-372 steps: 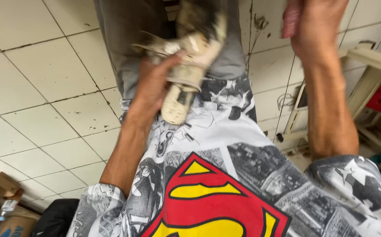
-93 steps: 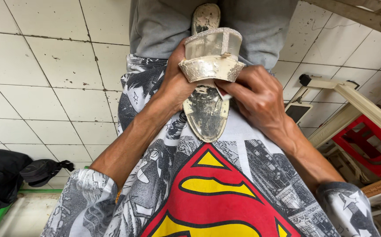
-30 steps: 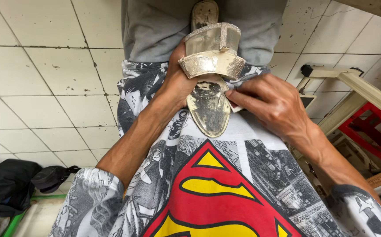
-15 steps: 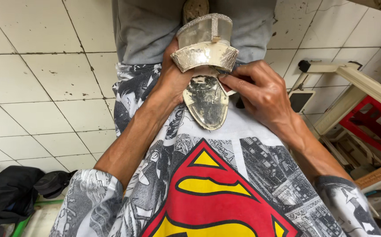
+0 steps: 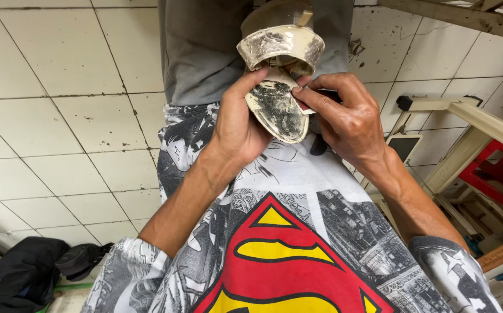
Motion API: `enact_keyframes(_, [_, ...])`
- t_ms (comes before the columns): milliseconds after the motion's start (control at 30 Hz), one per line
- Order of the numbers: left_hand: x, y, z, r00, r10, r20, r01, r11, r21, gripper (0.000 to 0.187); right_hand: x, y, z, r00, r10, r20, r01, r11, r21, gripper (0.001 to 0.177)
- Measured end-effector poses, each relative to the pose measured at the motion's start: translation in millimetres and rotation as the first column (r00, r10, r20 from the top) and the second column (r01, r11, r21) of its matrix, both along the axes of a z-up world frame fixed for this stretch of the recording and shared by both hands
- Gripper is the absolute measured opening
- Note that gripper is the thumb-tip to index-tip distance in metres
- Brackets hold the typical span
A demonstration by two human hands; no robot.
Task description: The person holds a beige high-heeled sandal and uses a sanding block to smooth the sole and heel areas. They rotate the sandal to access different surfaces, including the insole and the heel block, while working on their lap.
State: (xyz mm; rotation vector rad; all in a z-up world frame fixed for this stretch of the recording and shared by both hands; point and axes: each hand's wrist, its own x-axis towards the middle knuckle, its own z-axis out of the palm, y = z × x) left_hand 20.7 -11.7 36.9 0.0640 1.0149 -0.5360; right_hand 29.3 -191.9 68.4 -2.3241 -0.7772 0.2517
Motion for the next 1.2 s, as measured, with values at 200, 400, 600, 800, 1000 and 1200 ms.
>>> enact_keyframes(200, [-16, -4, -3, 0.987, 0.111, -0.114, -0.105, 0.993, 0.062, 0.029, -8, 6, 10, 0.995, 0.091, -0.033, -0.094, 0.992, -0.082, 0.034])
enact_keyframes(400, [-26, -1, -14, 0.987, 0.089, -0.135, -0.084, 0.996, 0.037, 0.045, -18, 13, 16, 0.994, 0.108, 0.030, -0.108, 0.994, -0.016, 0.022])
enact_keyframes(600, [-25, -3, -21, 0.990, 0.108, -0.089, -0.106, 0.994, 0.033, 0.041, -20, 7, 13, 0.991, 0.129, -0.037, -0.130, 0.991, -0.022, 0.024])
enact_keyframes(800, [-24, -11, -25, 0.972, 0.199, -0.121, -0.176, 0.968, 0.180, 0.032, -19, 5, -6, 0.995, 0.104, 0.002, -0.104, 0.994, 0.012, 0.024])
enact_keyframes(1000, [-24, -11, -21, 0.983, 0.136, -0.127, -0.117, 0.982, 0.146, 0.038, -19, 8, 2, 0.989, 0.132, -0.061, -0.132, 0.991, 0.011, 0.031])
enact_keyframes(1200, [-24, -9, -22, 0.970, 0.077, -0.230, -0.031, 0.980, 0.197, 0.030, -22, 12, 3, 0.989, 0.111, -0.100, -0.100, 0.989, 0.108, 0.026])
